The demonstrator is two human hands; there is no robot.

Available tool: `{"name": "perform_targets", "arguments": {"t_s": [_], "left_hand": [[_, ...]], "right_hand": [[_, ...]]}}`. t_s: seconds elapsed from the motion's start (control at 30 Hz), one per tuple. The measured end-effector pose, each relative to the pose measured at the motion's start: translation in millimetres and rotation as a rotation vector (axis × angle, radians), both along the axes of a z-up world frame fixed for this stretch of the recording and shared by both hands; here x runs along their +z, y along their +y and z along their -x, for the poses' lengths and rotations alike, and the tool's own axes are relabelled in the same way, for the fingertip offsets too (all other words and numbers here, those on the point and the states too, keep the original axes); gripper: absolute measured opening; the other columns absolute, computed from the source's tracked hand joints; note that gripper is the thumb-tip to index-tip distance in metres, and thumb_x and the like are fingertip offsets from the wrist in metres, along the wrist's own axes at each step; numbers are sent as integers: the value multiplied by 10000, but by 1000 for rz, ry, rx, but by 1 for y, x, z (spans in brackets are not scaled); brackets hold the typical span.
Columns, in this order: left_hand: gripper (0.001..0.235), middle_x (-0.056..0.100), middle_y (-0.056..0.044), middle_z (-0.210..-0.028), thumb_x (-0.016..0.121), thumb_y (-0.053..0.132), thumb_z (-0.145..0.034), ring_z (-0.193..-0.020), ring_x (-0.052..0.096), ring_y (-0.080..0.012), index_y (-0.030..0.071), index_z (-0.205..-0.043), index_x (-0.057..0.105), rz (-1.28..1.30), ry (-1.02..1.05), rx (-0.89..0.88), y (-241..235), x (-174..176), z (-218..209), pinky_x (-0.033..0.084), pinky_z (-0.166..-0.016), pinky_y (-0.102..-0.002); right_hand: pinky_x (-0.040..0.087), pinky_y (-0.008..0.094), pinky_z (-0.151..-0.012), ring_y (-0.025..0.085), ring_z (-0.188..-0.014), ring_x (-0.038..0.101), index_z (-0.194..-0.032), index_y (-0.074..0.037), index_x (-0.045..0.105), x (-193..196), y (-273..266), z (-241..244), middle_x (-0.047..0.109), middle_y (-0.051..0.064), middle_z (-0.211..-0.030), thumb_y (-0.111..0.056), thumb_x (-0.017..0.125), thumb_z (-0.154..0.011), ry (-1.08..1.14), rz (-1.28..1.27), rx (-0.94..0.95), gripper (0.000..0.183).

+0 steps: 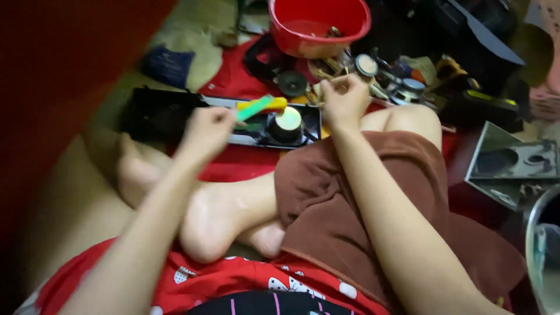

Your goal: The person sits on the floor and disassembles speaker units, using a screwdriver to remove screws and prying components off a speaker frame by hand. They handle small parts and place removed screws and pieces into a red bowl, sorting through the collected hardware at the end.

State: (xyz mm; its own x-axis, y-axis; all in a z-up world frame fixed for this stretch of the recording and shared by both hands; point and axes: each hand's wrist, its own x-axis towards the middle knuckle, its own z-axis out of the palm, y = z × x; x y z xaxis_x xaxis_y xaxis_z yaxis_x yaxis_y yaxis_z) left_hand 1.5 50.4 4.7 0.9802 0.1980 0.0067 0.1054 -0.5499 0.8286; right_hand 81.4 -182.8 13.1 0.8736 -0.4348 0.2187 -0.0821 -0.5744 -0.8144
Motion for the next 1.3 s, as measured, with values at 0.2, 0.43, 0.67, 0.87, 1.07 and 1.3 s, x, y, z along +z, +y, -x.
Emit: {"name": "perform_targets", "arguments": {"t_s": [0.2, 0.43, 0.67, 0.87, 1.07, 1.3], "left_hand": [[222, 561, 33, -531, 538, 314, -857, -587, 538, -109, 187, -743, 680, 72, 103, 15, 8, 8, 2, 417, -595, -235], [146, 635, -43, -606, 603, 262, -802, -698, 627, -248, 180, -727, 697, -90, 156, -97, -8, 28, 12, 449, -647, -324], [176, 646, -45, -618, 554, 195, -839, -730, 637, -242, 130, -791, 711, -181, 257, -197, -12, 32, 12, 466, -720, -360], [209, 633, -111, -686, 527, 228, -814, -620, 561, -334, 87, -766, 675, -318, 142, -259, -7, 13, 11, 453, -621, -422], [253, 650, -164, -813, 484, 245, -839, -836, 578, -383, 87, -807, 678, -351, 233, -302, -8, 18, 9, 459, -754, -467], [276, 661, -119, -870, 454, 306, -862, -959, 599, -321, 163, -877, 689, -358, 378, -273, -9, 17, 6, 476, -807, -445]], "right_hand": [[487, 301, -619, 156, -539, 642, -714, -214, 673, -2, -64, -25, 622, -20, -567, -205, 711, -617, 330, 217, 162, 105], [499, 420, -672, 317, -721, 649, -793, -201, 693, -7, -49, -30, 648, 88, -698, -47, 646, -585, 402, 410, 190, 263], [480, 457, -741, 347, -823, 626, -885, -149, 658, 5, -42, -11, 634, 79, -764, -162, 656, -688, 375, 479, 268, 197], [456, 243, -493, 144, -527, 537, -801, 14, 625, 28, -18, 9, 621, 75, -667, -48, 690, -714, -229, 433, 526, 125], [441, 374, -672, 281, -771, 538, -918, -33, 593, 35, 39, 26, 593, 107, -860, -127, 754, -637, -225, 462, 919, 337], [461, 392, -760, 290, -885, 577, -1043, -163, 567, -4, 45, 6, 604, 50, -900, -202, 731, -694, -56, 490, 917, 387]]}}
